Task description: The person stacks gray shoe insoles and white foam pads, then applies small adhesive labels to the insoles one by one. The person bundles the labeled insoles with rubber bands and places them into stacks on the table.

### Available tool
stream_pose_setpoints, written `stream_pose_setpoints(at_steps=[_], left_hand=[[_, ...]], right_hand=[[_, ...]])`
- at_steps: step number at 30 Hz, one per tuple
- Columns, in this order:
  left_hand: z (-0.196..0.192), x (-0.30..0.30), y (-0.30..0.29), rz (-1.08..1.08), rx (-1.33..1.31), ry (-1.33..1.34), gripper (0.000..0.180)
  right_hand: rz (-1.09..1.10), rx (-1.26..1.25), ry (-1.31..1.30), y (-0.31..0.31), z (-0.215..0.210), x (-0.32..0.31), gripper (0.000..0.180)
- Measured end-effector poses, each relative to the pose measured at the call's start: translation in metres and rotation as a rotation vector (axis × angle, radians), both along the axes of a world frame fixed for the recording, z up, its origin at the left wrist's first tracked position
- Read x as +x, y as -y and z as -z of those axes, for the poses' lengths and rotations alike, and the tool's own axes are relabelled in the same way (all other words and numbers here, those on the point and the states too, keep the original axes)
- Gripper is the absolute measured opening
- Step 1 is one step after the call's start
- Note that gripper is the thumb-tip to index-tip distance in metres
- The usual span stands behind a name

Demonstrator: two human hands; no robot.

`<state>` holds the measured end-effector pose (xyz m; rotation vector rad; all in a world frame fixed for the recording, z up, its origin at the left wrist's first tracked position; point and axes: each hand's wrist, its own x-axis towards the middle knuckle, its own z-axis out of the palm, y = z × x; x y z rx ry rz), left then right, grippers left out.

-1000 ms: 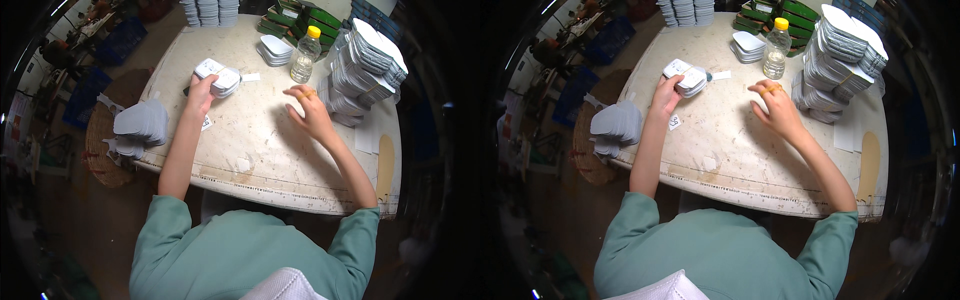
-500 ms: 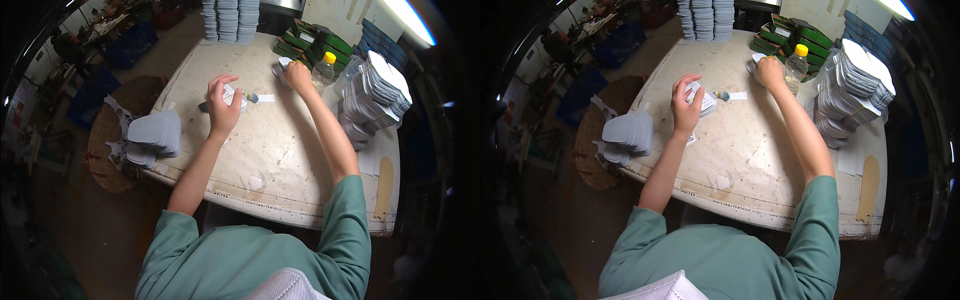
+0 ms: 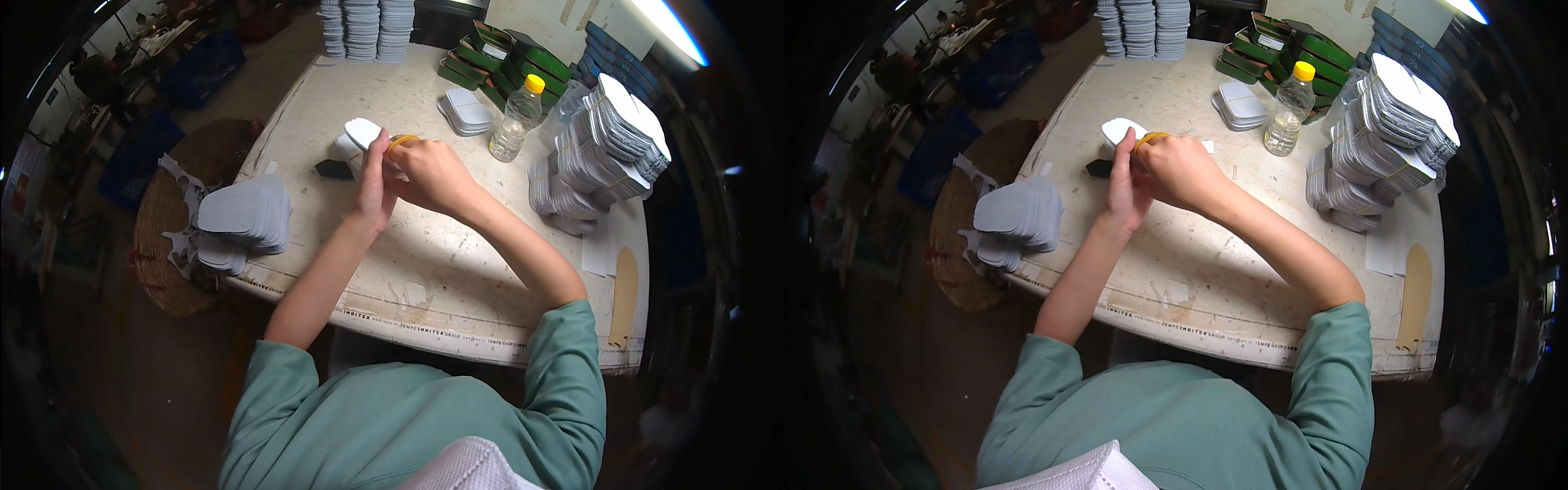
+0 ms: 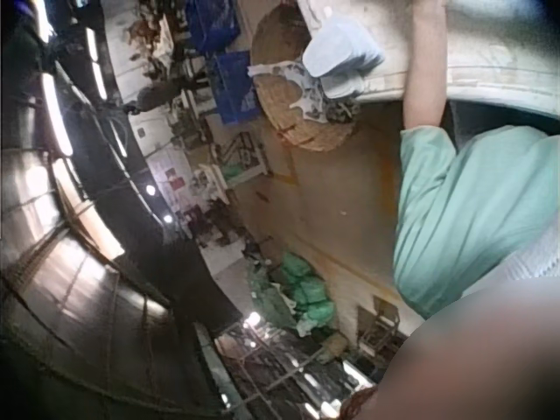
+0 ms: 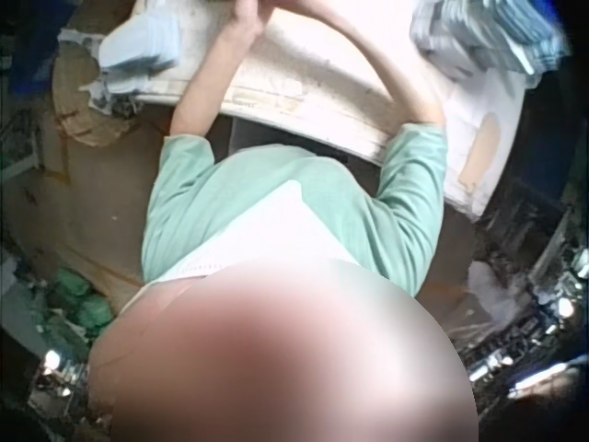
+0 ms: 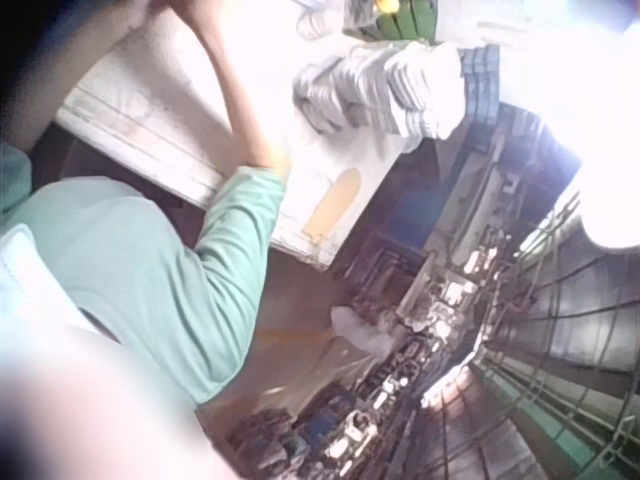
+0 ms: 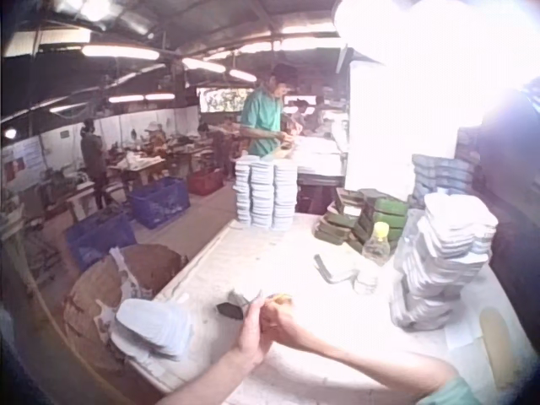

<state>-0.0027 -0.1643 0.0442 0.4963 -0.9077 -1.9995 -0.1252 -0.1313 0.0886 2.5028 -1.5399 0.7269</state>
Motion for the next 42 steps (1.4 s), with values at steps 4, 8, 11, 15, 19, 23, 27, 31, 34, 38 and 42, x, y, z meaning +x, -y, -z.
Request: stream_pose_setpoints(at_steps=[4, 8, 11, 15, 19, 23, 27, 31, 34, 38, 42], left_hand=[[-0.008, 0.006, 0.005, -0.032, 0.196, -0.145, 0.045], [-0.007, 0.005, 0.003, -0.024, 0.193, -0.145, 0.045], [-0.003, 0.001, 0.002, 0.005, 0.186, -0.136, 0.046], [0.002, -0.004, 0.003, -0.277, -0.331, 0.292, 0.061], [0.002, -0.001, -0.001, -0.822, -1.271, 0.875, 0.095], [0.002, -0.001, -0.002, -0.851, -1.353, 0.843, 0.095], [0.005, -0.005, 0.005, -0.664, -1.119, 0.625, 0.078], [0.006, -0.003, 0.012, -0.191, -0.45, 0.288, 0.074], [0.004, -0.002, 0.002, -0.194, -0.749, 0.424, 0.078], [0.009, -0.011, -0.039, 0.079, -1.306, 0.915, 0.086], [0.022, -0.015, -0.069, 0.272, -1.57, 1.072, 0.081]], right_hand=[[-0.002, 0.163, 0.643, 0.046, 0.004, -0.05, 0.039], [0.812, -0.025, -0.026, 0.09, 0.047, -0.107, 0.074], [0.993, 0.214, 0.017, 0.1, 0.075, -0.134, 0.091], [0.96, 0.124, 0.175, 0.103, 0.085, -0.14, 0.095], [0.797, -0.026, 0.391, 0.094, 0.081, -0.128, 0.088], [0.641, -0.108, 0.426, 0.074, 0.063, -0.112, 0.085], [0.484, -0.168, 0.337, 0.03, 0.032, -0.097, 0.081], [0.492, -0.059, 0.141, -0.034, 0.02, -0.092, 0.081], [0.623, -0.021, 0.047, -0.07, 0.035, -0.089, 0.082], [0.579, 0.084, 0.127, -0.098, 0.046, -0.099, 0.072], [0.501, -0.067, 0.149, -0.135, 0.035, -0.115, 0.052]])
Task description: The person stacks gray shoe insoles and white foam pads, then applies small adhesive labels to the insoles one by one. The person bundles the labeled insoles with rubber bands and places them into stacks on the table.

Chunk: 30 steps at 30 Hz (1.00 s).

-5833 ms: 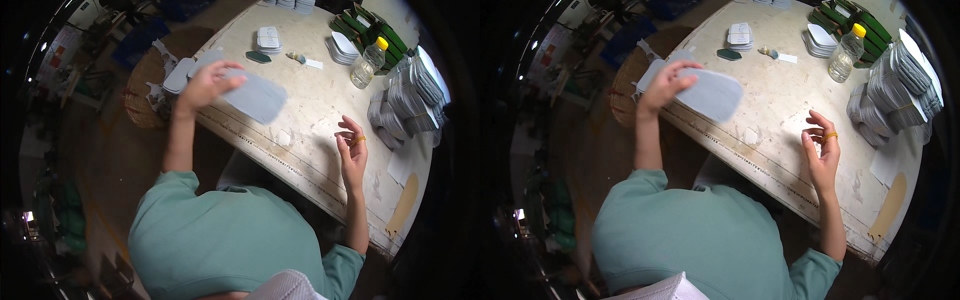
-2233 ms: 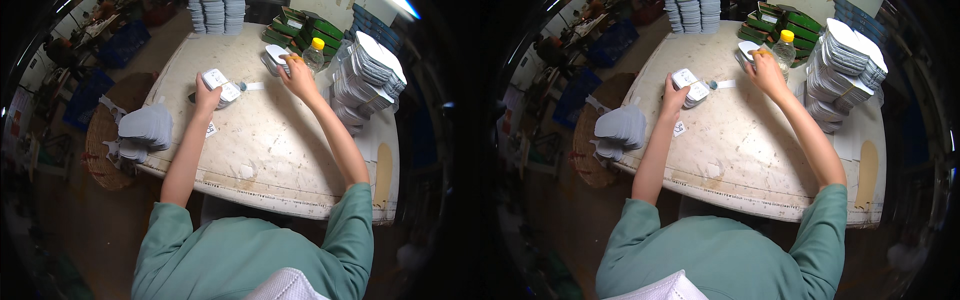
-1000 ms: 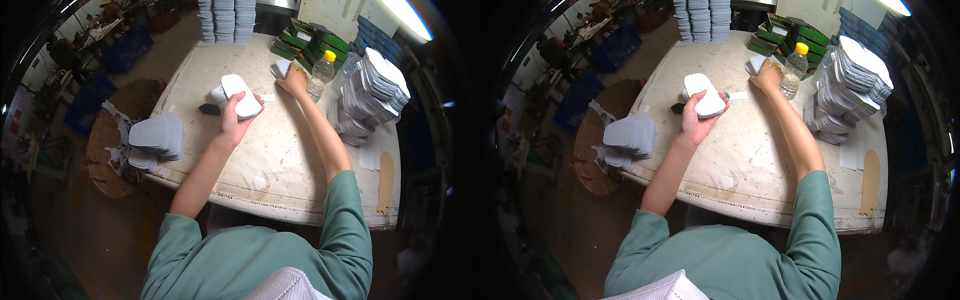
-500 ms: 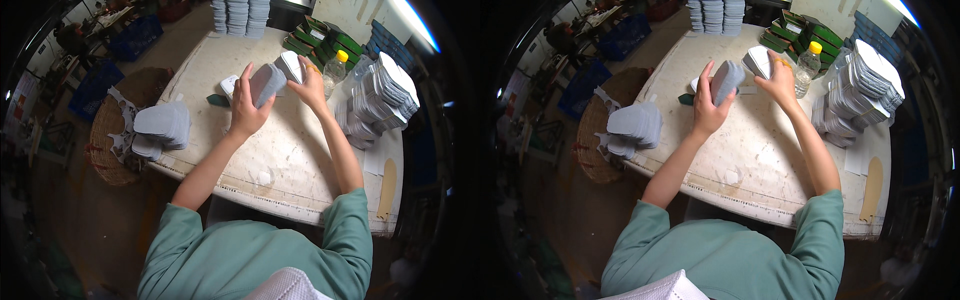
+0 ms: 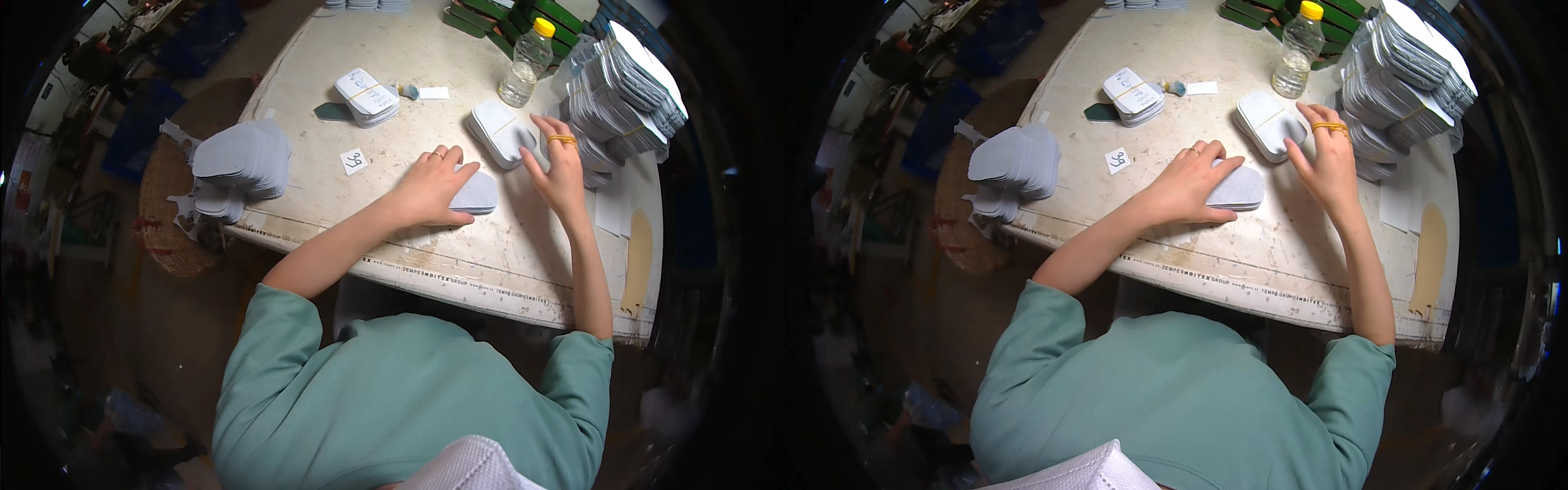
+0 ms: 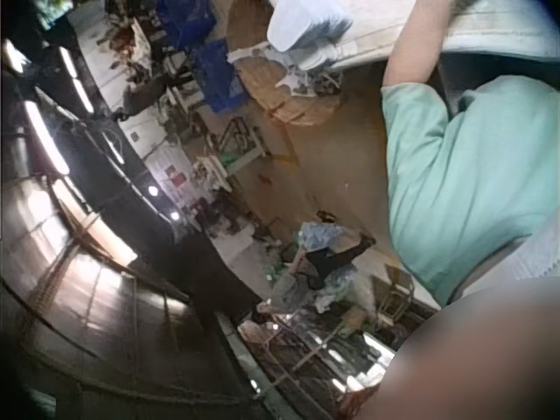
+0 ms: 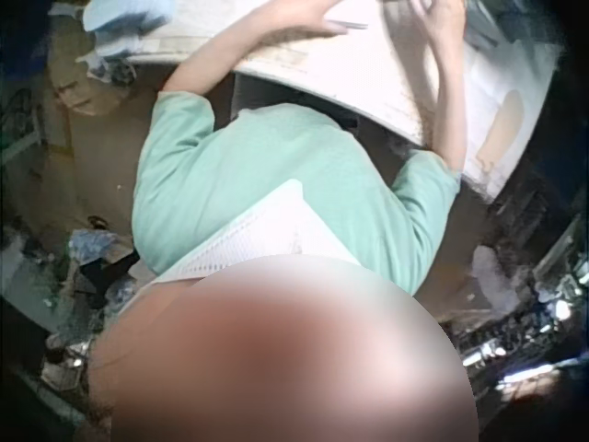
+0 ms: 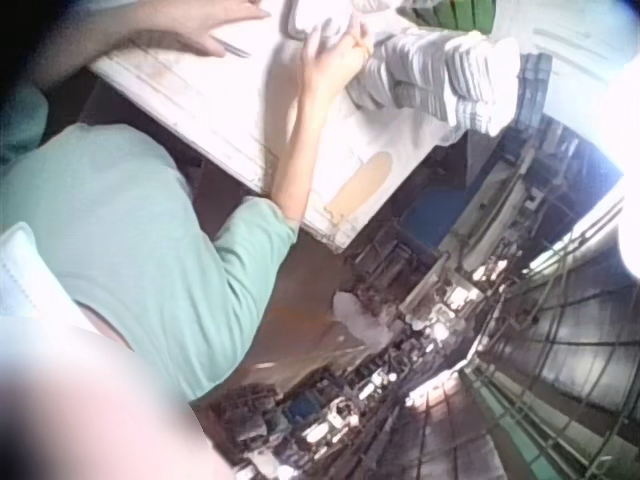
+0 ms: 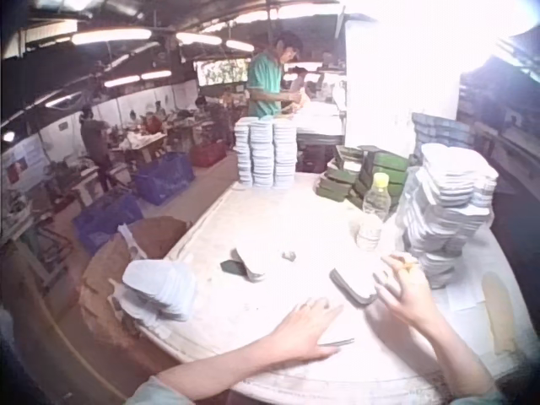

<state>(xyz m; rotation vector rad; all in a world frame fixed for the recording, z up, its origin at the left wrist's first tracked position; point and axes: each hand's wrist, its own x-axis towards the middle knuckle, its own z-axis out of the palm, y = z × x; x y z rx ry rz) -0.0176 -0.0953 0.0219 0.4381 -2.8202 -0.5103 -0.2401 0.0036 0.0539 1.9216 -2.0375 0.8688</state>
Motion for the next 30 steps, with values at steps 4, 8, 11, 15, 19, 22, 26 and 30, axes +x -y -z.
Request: stream_pose_setpoints(at_steps=[4, 8, 11, 15, 19, 22, 26, 30], left_hand=[[0.003, 0.002, 0.007, 0.041, 0.046, -0.029, 0.075], [-0.003, 0.001, 0.014, 0.024, 0.101, -0.054, 0.072], [-0.012, 0.003, 0.017, 0.013, 0.136, -0.117, 0.071], [-0.018, 0.005, 0.017, 0.017, 0.182, -0.12, 0.07], [-0.025, 0.002, 0.013, 0.052, 0.131, -0.248, 0.057], [-0.04, 0.003, 0.008, 0.039, 0.222, -0.323, 0.046], [-0.067, 0.024, -0.015, 0.031, 0.141, -0.503, 0.04], [-0.074, 0.04, -0.054, 0.14, 0.358, -0.524, 0.041]], right_hand=[[0.114, -0.118, 0.01, -0.038, -0.014, -0.021, 0.039], [0.385, -0.254, 0.197, -0.087, -0.012, -0.06, 0.02], [0.645, -0.2, 0.164, -0.121, -0.008, -0.107, 0.023], [0.819, 0.087, 0.128, -0.15, 0.019, -0.151, 0.043], [0.819, 0.244, 0.247, -0.146, 0.051, -0.16, 0.056], [0.843, 0.141, 0.479, -0.134, 0.042, -0.15, 0.059], [0.902, -0.161, 0.058, -0.148, -0.008, -0.092, 0.041], [0.898, 0.098, 0.03, -0.162, -0.032, -0.006, 0.039]])
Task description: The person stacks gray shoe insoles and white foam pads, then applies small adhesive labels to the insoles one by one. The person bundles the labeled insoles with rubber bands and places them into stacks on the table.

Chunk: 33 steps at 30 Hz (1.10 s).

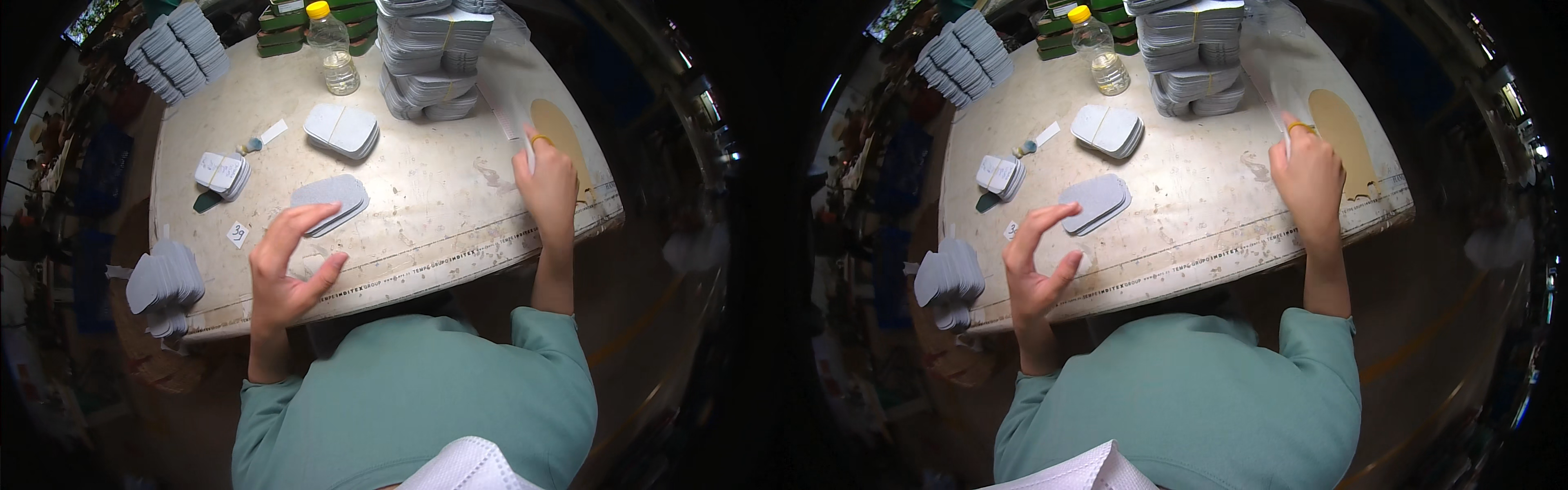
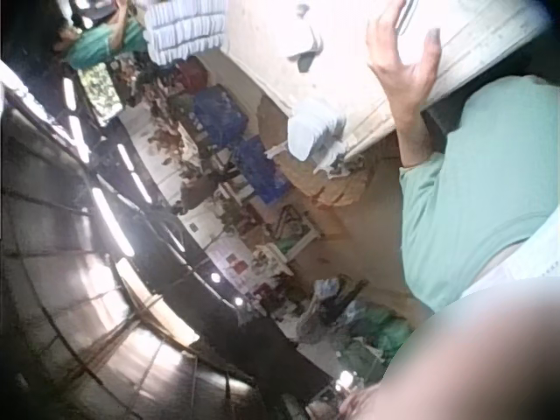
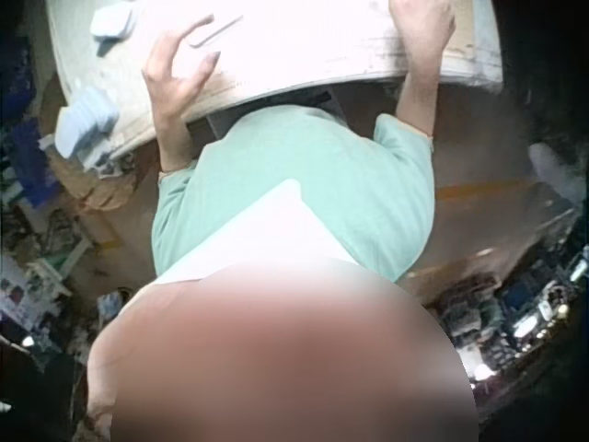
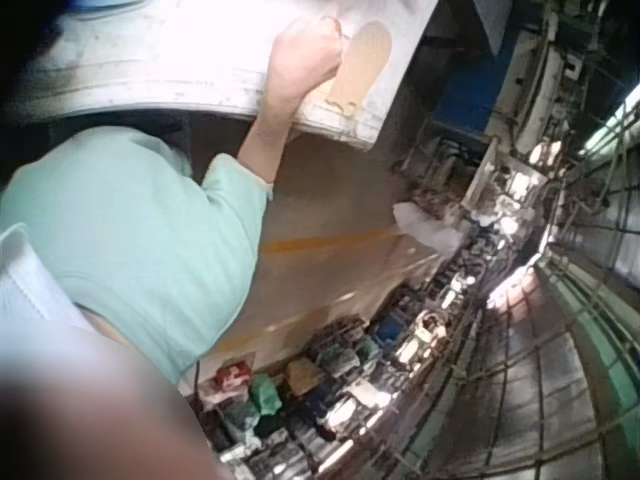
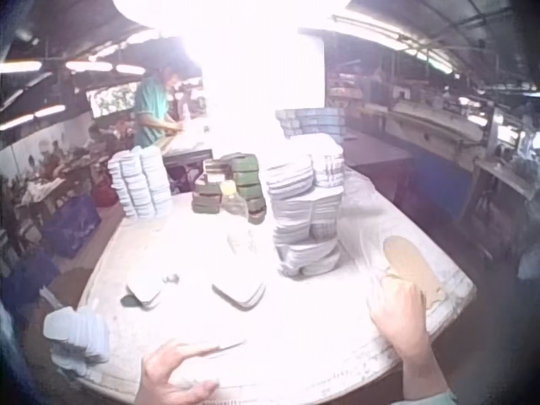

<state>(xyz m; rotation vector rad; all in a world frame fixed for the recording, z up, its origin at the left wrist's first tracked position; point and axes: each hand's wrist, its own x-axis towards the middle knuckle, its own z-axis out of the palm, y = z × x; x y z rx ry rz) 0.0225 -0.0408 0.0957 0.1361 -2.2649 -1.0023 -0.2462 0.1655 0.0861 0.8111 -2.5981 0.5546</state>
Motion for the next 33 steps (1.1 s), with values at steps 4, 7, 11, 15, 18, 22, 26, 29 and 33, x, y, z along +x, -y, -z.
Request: stream_pose_setpoints(at_steps=[4, 7, 11, 15, 18, 22, 26, 29, 33], left_hand=[[0.027, -0.02, -0.034, 0.119, 0.161, 0.089, 0.043], [0.047, -0.024, -0.048, 0.109, 0.227, 0.133, 0.041], [0.073, -0.029, -0.069, 0.156, 0.198, 0.217, 0.042], [0.094, -0.034, -0.083, 0.143, -0.285, 0.239, 0.043], [0.099, -0.031, -0.08, 0.189, -0.261, 0.231, 0.043], [0.098, -0.027, -0.078, 0.178, -0.229, 0.206, 0.042], [0.099, -0.026, -0.078, 0.17, -0.21, 0.187, 0.041], [0.1, -0.023, -0.077, 0.172, -0.212, 0.179, 0.04], [0.102, -0.022, -0.078, 0.164, -0.224, 0.165, 0.04]], right_hand=[[-0.3, 0.31, 0.173, 0.002, -0.001, 0.042, 0.042], [-0.679, 0.48, 0.404, 0.0, 0.0, 0.042, 0.05], [-0.922, 0.332, 0.686, -0.015, 0.001, -0.004, 0.059], [-0.511, 0.071, 0.517, -0.02, 0.021, -0.087, 0.067], [-0.032, 0.157, 0.249, 0.003, 0.05, -0.144, 0.07], [-0.049, 0.149, 0.21, 0.009, 0.081, -0.171, 0.071], [0.029, 0.034, 0.126, -0.001, 0.094, -0.178, 0.065], [0.061, 0.108, -0.032, -0.003, 0.098, -0.183, 0.057], [0.094, 0.075, 0.259, -0.004, 0.094, -0.186, 0.049]])
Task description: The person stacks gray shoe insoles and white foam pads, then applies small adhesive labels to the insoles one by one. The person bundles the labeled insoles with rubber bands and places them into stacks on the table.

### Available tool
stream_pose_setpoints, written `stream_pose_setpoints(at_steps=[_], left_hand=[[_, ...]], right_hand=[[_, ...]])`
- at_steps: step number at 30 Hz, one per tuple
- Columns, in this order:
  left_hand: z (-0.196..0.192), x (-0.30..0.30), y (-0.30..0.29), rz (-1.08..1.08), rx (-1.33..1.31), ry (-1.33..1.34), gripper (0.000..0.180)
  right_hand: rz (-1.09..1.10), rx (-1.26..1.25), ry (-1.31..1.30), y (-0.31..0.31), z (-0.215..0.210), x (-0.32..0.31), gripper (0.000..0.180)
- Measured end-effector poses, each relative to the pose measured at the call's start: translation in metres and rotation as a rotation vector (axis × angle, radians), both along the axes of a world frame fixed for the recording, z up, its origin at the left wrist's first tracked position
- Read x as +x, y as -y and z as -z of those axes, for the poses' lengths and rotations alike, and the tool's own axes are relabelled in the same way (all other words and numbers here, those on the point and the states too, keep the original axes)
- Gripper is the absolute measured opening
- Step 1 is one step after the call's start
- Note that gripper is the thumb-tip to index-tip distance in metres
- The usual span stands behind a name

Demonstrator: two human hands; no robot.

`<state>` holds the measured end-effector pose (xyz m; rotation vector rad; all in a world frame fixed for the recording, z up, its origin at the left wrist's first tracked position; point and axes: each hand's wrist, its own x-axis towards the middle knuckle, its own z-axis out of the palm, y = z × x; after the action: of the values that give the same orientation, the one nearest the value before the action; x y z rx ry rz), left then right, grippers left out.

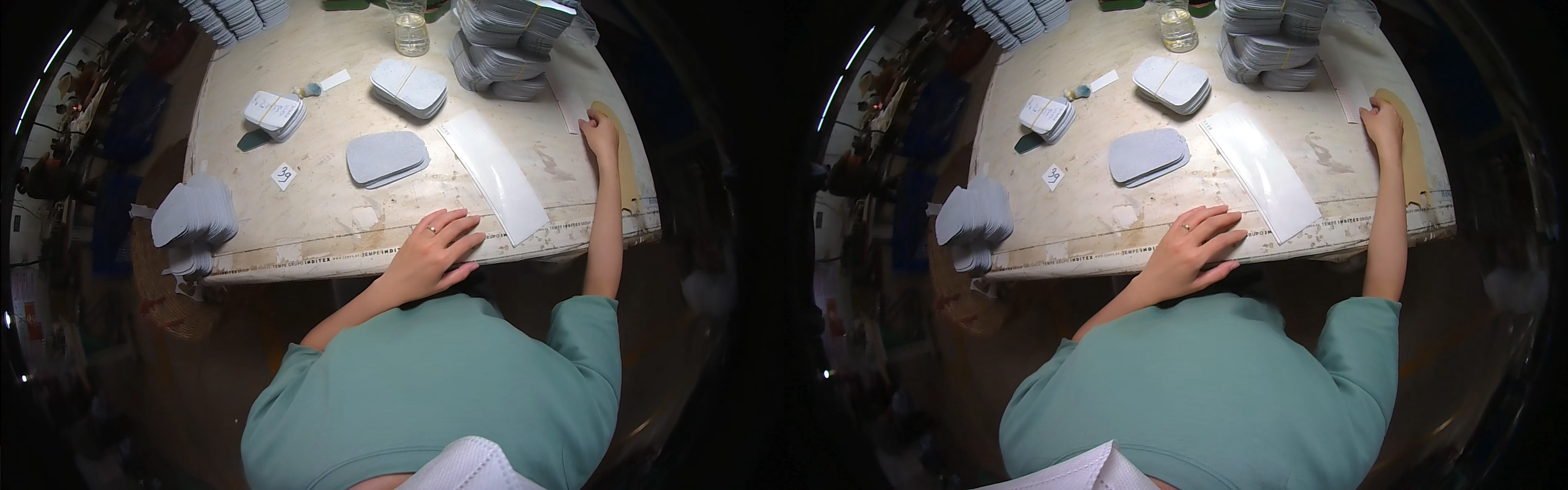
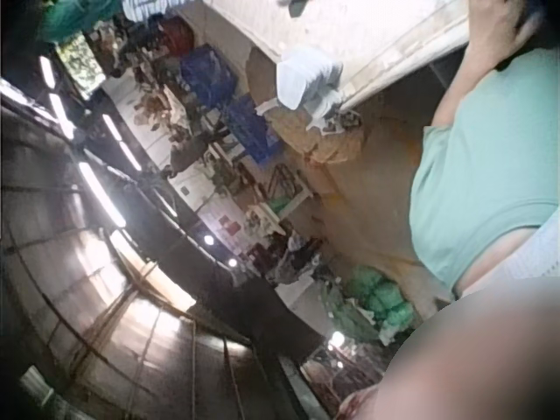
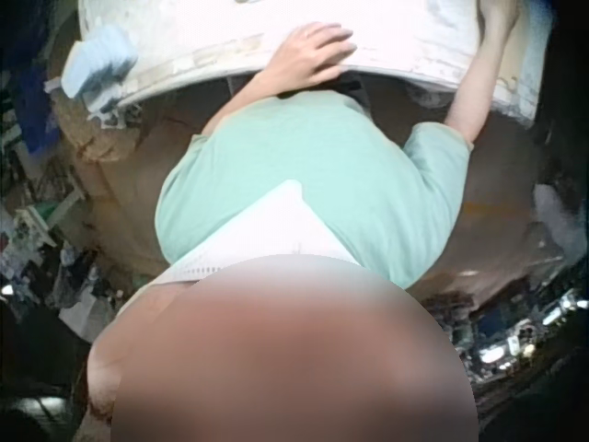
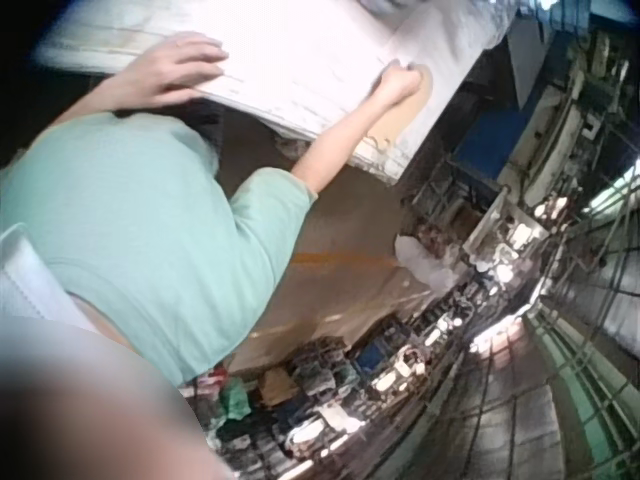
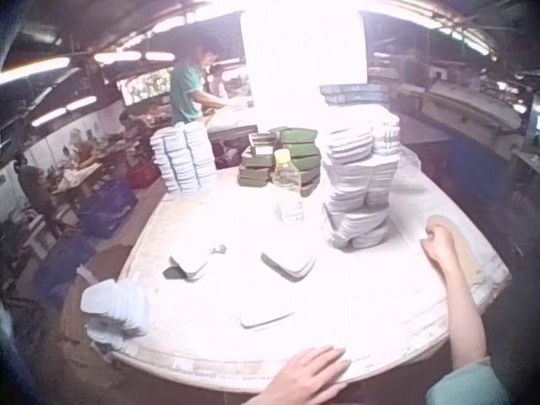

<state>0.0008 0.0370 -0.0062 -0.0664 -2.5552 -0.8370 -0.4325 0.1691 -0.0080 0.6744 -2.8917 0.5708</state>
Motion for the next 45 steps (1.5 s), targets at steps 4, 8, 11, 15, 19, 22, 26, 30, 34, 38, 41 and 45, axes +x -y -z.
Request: stream_pose_setpoints(at_steps=[4, 8, 11, 15, 19, 22, 26, 30, 34, 38, 41, 45], left_hand=[[0.002, 0.002, 0.004, 0.036, 0.071, -0.035, 0.04], [0.004, 0.004, 0.011, 0.089, 0.184, -0.033, 0.038], [0.002, 0.004, 0.01, 0.082, 0.178, -0.039, 0.037], [-0.001, 0.006, 0.004, 0.017, 0.119, -0.05, 0.033], [-0.001, 0.009, 0.004, -0.067, 0.294, -0.076, 0.028], [0.0, 0.009, 0.006, -0.076, 0.338, -0.091, 0.026], [0.001, 0.007, 0.006, -0.051, 0.207, -0.111, 0.026], [0.0, 0.006, 0.004, -0.084, 0.206, -0.126, 0.025], [0.0, 0.005, 0.004, -0.101, 0.241, -0.122, 0.025], [0.0, 0.008, 0.004, -0.102, 0.249, -0.124, 0.025], [0.001, 0.008, 0.004, -0.114, 0.276, -0.146, 0.023], [0.001, 0.006, 0.005, -0.122, 0.329, -0.172, 0.02]], right_hand=[[-0.023, 0.074, -0.052, -0.001, -0.003, 0.002, 0.045], [-0.053, -0.054, -0.075, -0.002, 0.004, 0.006, 0.04], [-0.056, -0.151, 0.049, -0.004, 0.0, 0.01, 0.038], [0.115, -0.2, -0.032, -0.025, -0.035, 0.023, 0.036], [0.012, -0.908, -0.189, -0.059, -0.053, 0.059, 0.027], [-0.016, -0.735, -0.28, -0.071, -0.047, 0.079, 0.026], [0.226, -0.182, -0.191, -0.053, -0.041, 0.102, 0.037], [-0.069, -0.2, -0.272, -0.022, -0.037, 0.166, 0.056], [-0.382, -0.204, 0.418, 0.009, -0.031, 0.222, 0.046], [-0.434, -0.325, 0.313, 0.024, -0.032, 0.231, 0.039], [-0.446, -0.293, -0.107, 0.029, -0.026, 0.233, 0.033], [-0.408, -0.253, 0.278, 0.031, -0.022, 0.235, 0.031]])
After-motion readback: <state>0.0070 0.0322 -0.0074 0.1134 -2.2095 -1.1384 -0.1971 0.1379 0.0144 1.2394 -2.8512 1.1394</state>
